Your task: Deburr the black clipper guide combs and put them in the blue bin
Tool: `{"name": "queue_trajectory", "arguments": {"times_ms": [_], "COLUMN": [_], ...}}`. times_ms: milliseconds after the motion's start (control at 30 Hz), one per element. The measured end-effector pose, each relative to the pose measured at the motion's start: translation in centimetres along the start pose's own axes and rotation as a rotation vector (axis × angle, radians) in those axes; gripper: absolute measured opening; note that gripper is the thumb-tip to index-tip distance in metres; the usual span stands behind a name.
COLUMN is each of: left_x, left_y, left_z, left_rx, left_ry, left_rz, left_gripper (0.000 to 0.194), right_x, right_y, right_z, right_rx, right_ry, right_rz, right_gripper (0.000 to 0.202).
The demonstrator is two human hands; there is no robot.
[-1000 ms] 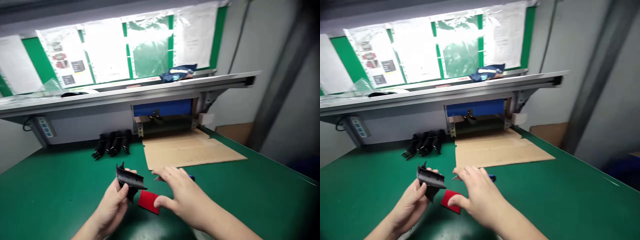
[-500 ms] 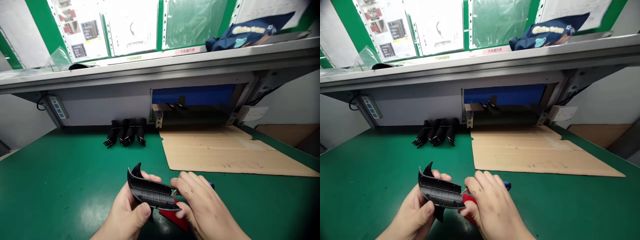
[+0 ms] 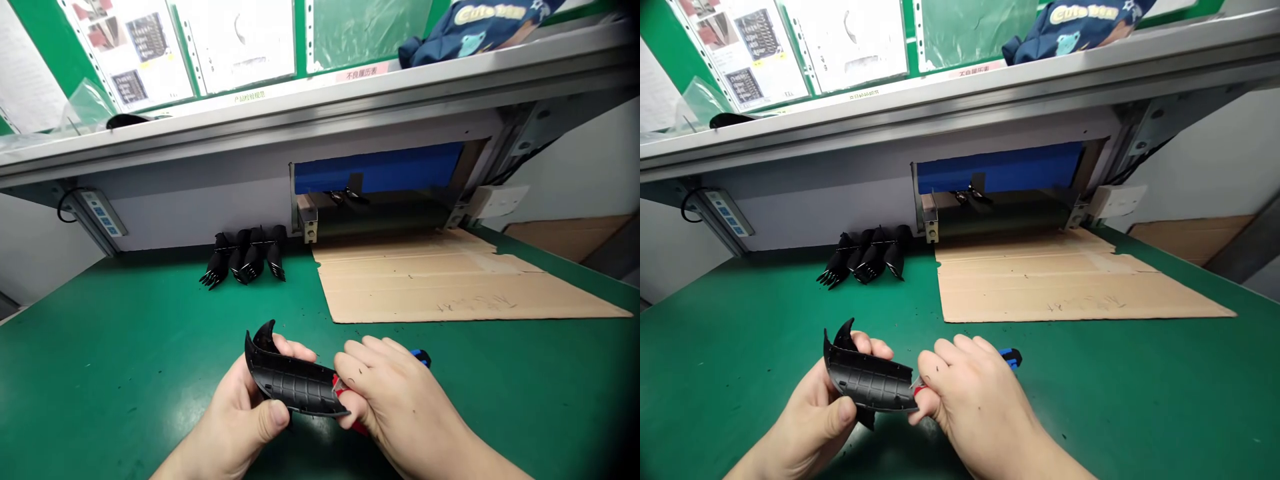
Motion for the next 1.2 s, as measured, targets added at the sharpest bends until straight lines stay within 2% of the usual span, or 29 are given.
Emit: {"name": "queue_trajectory", "arguments": {"times_ms": [233, 400, 533, 700, 733, 833, 900, 1000, 1133, 1200], "left_x": [-0.7, -0.3, 0.7, 0.8, 0.7, 0.0, -0.4, -0.5, -0.2, 0.0], "left_y": [0.0, -0.1, 0.1, 0.2, 0.2, 0.1, -0.1, -0.2, 0.1, 0.3], "left_z": [0.4, 0.1, -0.2, 0.1, 0.2, 0.4, 0.5, 0.6, 1.3, 1.6], "left_rx": [-0.023, -0.008, -0.025, -0.056, -0.058, -0.054, -0.054, -0.064, -0.062, -0.044], "left_ry": [-0.063, 0.003, 0.167, 0.301, 0.306, 0.298, 0.298, 0.315, 0.397, 0.436], "left_rz": [0.002, 0.022, 0.018, -0.071, -0.090, -0.149, -0.184, -0.242, -0.357, -0.401], "left_gripper": [0.043, 0.040, 0.037, 0.037, 0.038, 0.040, 0.041, 0.039, 0.037, 0.039], "right_x": [0.8, 1.6, 1.5, 0.8, 0.6, 1.0, 1.2, 0.9, 1.0, 1.1], "right_y": [0.5, 0.7, 0.7, 0.5, 0.4, 0.4, 0.5, 0.3, 0.3, 0.4], "right_z": [-0.4, -0.1, -0.4, 0.1, 0.2, 0.4, 0.0, -0.4, 1.6, 2.4], "right_rx": [0.065, 0.166, 0.323, 0.330, 0.316, 0.286, 0.313, 0.298, 0.086, 0.023], "right_ry": [-0.065, -0.539, -0.733, -0.633, -0.627, -0.722, -0.801, -0.682, -0.195, -0.039], "right_rz": [0.116, 0.245, 0.090, -0.014, 0.011, 0.200, 0.237, 0.086, -0.053, -0.098], "right_gripper": [0.057, 0.062, 0.060, 0.061, 0.062, 0.063, 0.063, 0.063, 0.051, 0.048]}}
Point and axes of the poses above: each hand's wrist, its own y-axis away from the middle knuckle, its own x-axis out of the palm, z = x × y, the point moved 8 cm from there along -y, towards the middle knuckle, and after that the axes turned 11 degrees about -z, right-handed, at the moved point
